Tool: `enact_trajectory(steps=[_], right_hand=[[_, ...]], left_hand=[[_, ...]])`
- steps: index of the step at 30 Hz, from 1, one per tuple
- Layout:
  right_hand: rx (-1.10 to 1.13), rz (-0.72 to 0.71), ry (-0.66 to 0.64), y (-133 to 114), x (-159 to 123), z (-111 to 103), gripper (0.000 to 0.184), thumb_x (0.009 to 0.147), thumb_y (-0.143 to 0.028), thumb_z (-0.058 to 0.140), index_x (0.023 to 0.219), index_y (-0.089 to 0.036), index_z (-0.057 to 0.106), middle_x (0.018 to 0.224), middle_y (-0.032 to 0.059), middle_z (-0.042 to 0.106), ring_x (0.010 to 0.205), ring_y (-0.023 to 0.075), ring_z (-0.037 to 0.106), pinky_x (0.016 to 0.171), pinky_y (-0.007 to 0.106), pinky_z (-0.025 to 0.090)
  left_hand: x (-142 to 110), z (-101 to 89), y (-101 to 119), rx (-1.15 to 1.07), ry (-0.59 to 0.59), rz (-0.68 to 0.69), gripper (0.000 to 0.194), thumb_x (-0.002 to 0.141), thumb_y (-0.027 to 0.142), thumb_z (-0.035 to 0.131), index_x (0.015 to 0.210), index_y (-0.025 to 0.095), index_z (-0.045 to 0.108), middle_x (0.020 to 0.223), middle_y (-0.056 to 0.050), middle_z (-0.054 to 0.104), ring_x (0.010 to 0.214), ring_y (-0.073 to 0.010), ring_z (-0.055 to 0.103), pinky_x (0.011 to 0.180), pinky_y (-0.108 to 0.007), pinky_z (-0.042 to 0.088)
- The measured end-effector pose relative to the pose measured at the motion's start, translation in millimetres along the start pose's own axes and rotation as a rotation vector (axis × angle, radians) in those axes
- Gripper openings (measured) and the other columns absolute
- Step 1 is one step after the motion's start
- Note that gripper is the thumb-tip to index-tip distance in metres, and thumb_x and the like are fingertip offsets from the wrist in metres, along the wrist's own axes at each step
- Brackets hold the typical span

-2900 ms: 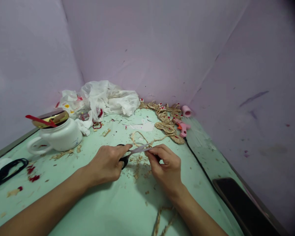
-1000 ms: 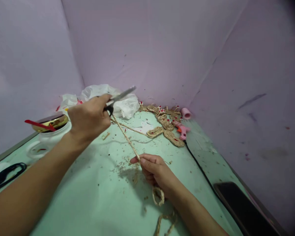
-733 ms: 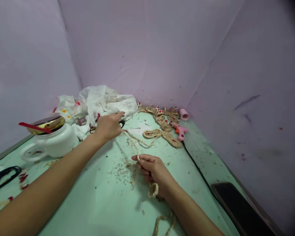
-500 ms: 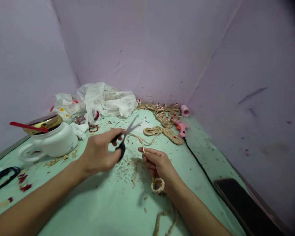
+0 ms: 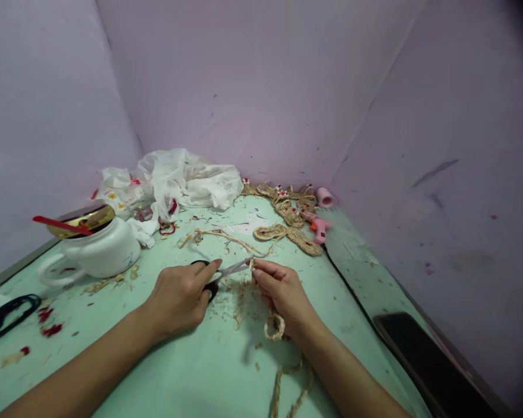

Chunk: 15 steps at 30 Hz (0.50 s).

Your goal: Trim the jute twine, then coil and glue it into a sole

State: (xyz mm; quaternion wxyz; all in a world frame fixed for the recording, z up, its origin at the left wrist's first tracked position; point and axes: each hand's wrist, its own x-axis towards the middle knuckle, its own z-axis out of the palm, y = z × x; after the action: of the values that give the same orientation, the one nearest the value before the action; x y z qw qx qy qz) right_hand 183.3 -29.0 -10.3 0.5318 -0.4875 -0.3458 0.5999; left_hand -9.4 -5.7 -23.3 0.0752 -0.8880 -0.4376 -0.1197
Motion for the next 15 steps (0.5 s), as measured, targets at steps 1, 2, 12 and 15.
enact_trajectory(steps=[1, 2, 12, 15], right_hand=[[-0.014, -0.014, -0.001, 0.3, -0.2, 0.0, 0.027, 0.061, -0.024, 0.063, 0.085, -0.012, 0.068, 0.046, -0.0070, 0.044, 0.034, 0.0014, 0.021, 0.035, 0.019, 0.011], [-0.022, -0.024, -0.005, 0.5, -0.4, 0.0, 0.026, 0.062, -0.023, 0.063, 0.085, -0.012, 0.069, 0.046, -0.0071, 0.043, 0.034, 0.0015, 0.021, 0.035, 0.019, 0.011], [0.013, 0.003, -0.008, -1.0, -2.8, 0.3, 0.024, 0.058, -0.022, 0.064, 0.079, -0.012, 0.067, 0.045, -0.0066, 0.048, 0.032, 0.0010, 0.021, 0.035, 0.020, 0.009], [0.045, 0.018, -0.023, -1.8, -2.0, -0.1, 0.023, 0.058, -0.022, 0.064, 0.078, -0.012, 0.067, 0.046, -0.0062, 0.049, 0.032, 0.0008, 0.021, 0.034, 0.019, 0.010]], left_hand=[[-0.2, 0.6, -0.7, 0.008, 0.001, 0.001, 0.049, 0.074, 0.017, 0.042, 0.123, 0.019, 0.043, 0.088, -0.005, 0.064, 0.073, -0.0211, 0.062, 0.059, -0.032, 0.044], [-0.3, 1.1, -1.3, 0.021, 0.004, 0.006, 0.048, 0.075, 0.017, 0.042, 0.123, 0.019, 0.043, 0.086, -0.005, 0.064, 0.072, -0.0209, 0.061, 0.058, -0.031, 0.044], [-1.5, 5.9, -4.7, 0.132, 0.056, 0.057, 0.049, 0.075, 0.010, 0.039, 0.123, 0.017, 0.042, 0.077, -0.004, 0.064, 0.061, -0.0207, 0.061, 0.049, -0.031, 0.040], [-0.9, 5.6, -4.9, 0.088, 0.036, 0.053, 0.049, 0.074, 0.010, 0.039, 0.122, 0.017, 0.043, 0.082, -0.005, 0.066, 0.065, -0.0218, 0.063, 0.051, -0.032, 0.043]])
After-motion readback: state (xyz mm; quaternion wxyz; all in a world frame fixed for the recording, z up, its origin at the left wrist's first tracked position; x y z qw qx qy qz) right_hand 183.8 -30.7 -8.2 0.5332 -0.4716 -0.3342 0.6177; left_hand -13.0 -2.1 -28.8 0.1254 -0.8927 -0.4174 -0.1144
